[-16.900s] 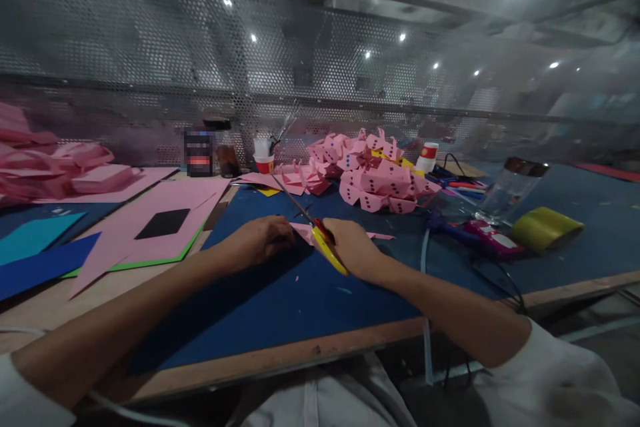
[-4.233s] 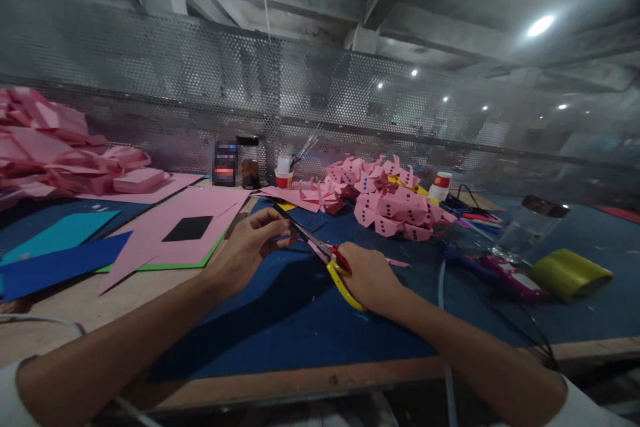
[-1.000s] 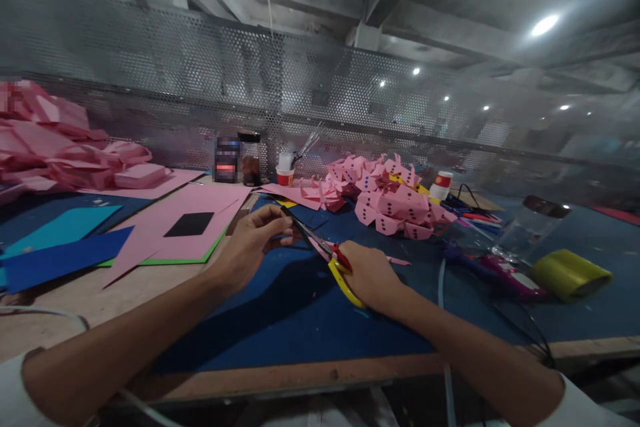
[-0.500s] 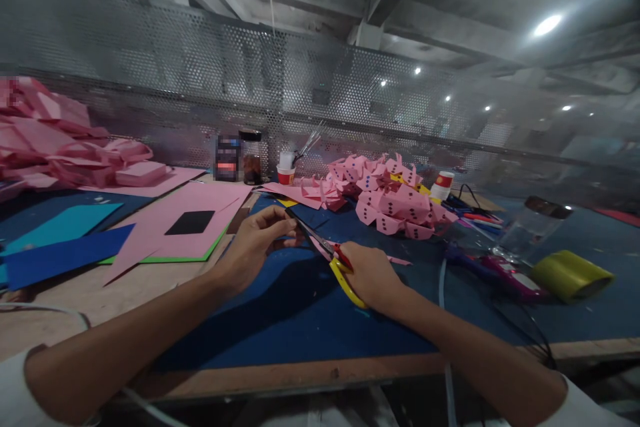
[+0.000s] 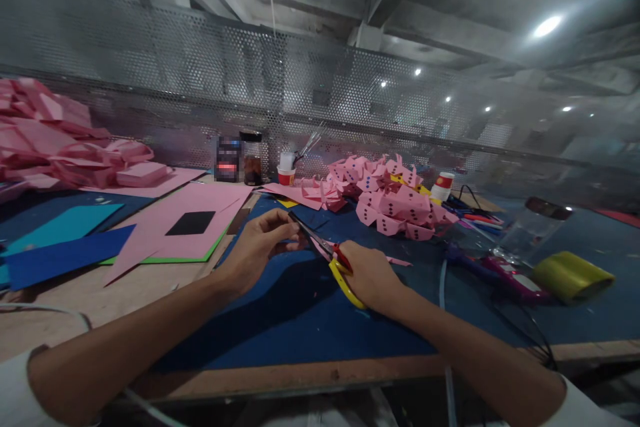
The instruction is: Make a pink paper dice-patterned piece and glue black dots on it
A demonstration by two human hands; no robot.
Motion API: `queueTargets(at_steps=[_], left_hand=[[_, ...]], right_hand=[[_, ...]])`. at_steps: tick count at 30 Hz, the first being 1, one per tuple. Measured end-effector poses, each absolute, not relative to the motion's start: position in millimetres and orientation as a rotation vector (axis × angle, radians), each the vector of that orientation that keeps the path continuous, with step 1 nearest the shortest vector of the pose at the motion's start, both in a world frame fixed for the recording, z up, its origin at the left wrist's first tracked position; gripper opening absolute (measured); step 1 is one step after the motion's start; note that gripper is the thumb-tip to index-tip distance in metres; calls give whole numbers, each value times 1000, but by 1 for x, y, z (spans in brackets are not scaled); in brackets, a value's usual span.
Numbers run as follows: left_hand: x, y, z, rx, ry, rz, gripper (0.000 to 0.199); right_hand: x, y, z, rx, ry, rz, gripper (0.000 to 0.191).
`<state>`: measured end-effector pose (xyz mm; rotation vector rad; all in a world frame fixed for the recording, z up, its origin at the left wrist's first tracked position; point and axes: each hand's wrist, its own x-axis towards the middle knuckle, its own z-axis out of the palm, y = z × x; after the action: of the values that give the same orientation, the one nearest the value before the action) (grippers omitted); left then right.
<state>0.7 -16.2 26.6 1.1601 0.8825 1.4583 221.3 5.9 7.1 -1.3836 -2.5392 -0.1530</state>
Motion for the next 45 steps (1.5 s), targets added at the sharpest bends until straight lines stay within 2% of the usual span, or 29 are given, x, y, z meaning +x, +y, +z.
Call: queueTargets(at_steps=[30, 37, 42, 45], left_hand=[[0, -16, 27, 1185, 888, 1428, 15], [0, -16, 27, 1188, 884, 1420, 14], [-1, -15, 27, 1159, 871, 1429, 14], [-3, -13, 26, 1127, 868, 1422, 14]], right_hand=[[224, 9, 4, -1371, -2548, -186, 29], [223, 10, 6, -1400, -2539, -131, 32], [225, 16, -2, -1317, -2480, -4, 18], [226, 20, -4, -1270, -2363, 125, 19]])
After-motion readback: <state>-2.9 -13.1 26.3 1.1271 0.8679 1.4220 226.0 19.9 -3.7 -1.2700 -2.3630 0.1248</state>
